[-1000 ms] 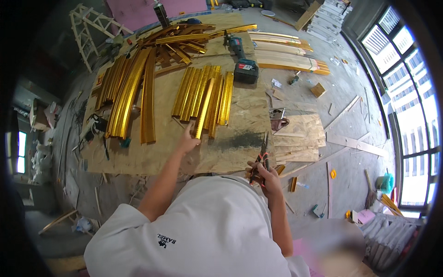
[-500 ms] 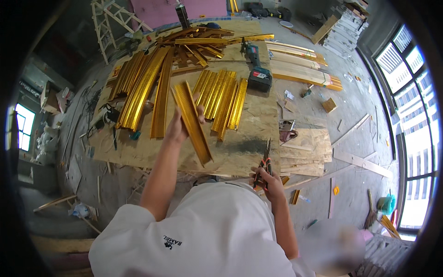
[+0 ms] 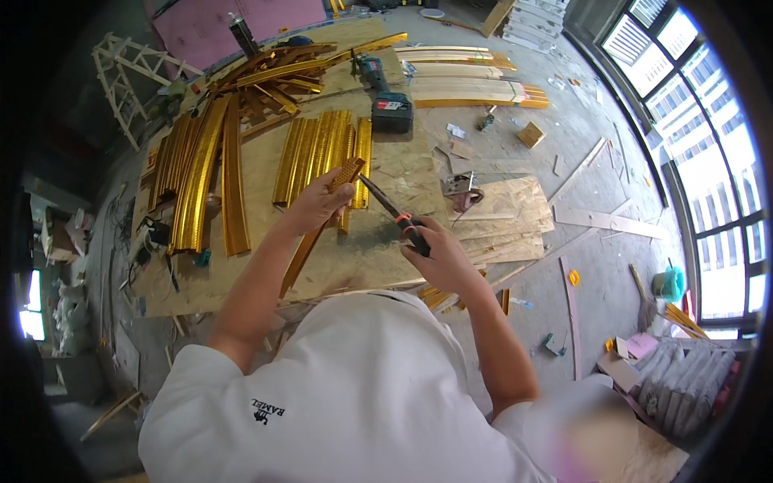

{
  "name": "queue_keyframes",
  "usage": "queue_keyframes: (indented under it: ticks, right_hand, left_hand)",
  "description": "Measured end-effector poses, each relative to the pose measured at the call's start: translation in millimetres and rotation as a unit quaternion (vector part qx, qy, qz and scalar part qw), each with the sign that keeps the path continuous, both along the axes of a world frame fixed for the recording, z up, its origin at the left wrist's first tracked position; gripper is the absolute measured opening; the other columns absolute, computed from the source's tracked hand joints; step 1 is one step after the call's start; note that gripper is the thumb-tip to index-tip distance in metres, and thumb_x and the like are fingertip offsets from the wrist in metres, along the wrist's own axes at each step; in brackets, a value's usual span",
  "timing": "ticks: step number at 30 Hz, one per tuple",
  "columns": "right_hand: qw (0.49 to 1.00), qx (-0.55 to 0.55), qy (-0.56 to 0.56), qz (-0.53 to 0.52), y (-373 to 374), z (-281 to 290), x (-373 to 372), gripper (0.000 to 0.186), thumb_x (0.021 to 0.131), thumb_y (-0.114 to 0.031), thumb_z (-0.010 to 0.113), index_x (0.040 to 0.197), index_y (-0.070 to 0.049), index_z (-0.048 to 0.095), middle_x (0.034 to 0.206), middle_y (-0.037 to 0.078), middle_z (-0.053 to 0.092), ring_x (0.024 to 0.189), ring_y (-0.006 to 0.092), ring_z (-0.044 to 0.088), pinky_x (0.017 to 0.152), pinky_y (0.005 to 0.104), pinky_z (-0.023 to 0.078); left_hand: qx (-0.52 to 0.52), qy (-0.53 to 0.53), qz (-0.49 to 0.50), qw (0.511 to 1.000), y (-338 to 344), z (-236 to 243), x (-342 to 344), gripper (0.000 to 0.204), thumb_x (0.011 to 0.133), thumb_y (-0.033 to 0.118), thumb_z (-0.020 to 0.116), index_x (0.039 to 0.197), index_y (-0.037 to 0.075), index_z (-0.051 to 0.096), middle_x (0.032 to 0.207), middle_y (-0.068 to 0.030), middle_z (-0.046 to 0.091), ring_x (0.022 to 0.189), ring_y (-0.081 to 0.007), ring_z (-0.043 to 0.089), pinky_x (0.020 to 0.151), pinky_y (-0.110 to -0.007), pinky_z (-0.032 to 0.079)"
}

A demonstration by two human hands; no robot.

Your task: The person repeatedly picks up gold-colored metal strips from a workbench and cuts them into shorter pieces using tin snips. The cut pieces are placed back on the bench. The person then uses a power drill to make holes in some of the strips.

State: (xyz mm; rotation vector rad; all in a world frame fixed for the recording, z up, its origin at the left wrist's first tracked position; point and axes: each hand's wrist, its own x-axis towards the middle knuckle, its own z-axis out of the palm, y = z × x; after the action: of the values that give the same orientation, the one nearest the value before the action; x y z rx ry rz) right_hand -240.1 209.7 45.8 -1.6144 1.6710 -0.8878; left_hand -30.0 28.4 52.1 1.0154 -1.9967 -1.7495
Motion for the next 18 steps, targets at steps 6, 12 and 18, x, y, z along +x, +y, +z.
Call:
queue_keyframes:
  ticks: [6,12,18]
  right_hand:
    - [0.999,0.033,0.02,0.009,-3.5,6.9,4.0,0.026,0.085,-0.019,0.068,0.105,-0.002,0.067,0.12,0.018,0.057,0.104,0.0364,0.059,0.09,0.039,0.047]
    - [0.997,0.063,-0.009,0.049,-4.2,13.1,4.9,0.025,0.082,-0.021,0.072,0.102,-0.006,0.069,0.102,0.014,0.056,0.09,0.0293,0.059,0.081,0.0367,0.048]
    - [0.991,0.124,-0.025,0.048,-11.2,0.6,4.6,0.022,0.082,-0.022,0.072,0.097,-0.007,0.07,0.093,0.012,0.055,0.079,0.029,0.059,0.074,0.0394,0.048]
  left_hand:
    - [0.014,-0.011,-0.035,0.999,0.6,-10.0,-3.6,0.063,0.087,0.059,0.066,0.117,0.005,0.056,0.076,0.0013,0.056,0.063,-0.0066,0.049,0.055,-0.023,0.042]
    - [-0.039,-0.005,-0.045,0.998,1.1,-9.5,-1.5,0.06,0.087,0.057,0.067,0.114,0.004,0.058,0.077,0.0009,0.056,0.065,-0.007,0.05,0.056,-0.024,0.043]
    - [-0.063,-0.097,-0.061,0.992,-4.9,-15.6,-1.4,0.084,0.077,0.077,0.061,0.108,-0.001,0.061,0.083,-0.0082,0.062,0.076,-0.017,0.059,0.066,-0.031,0.048]
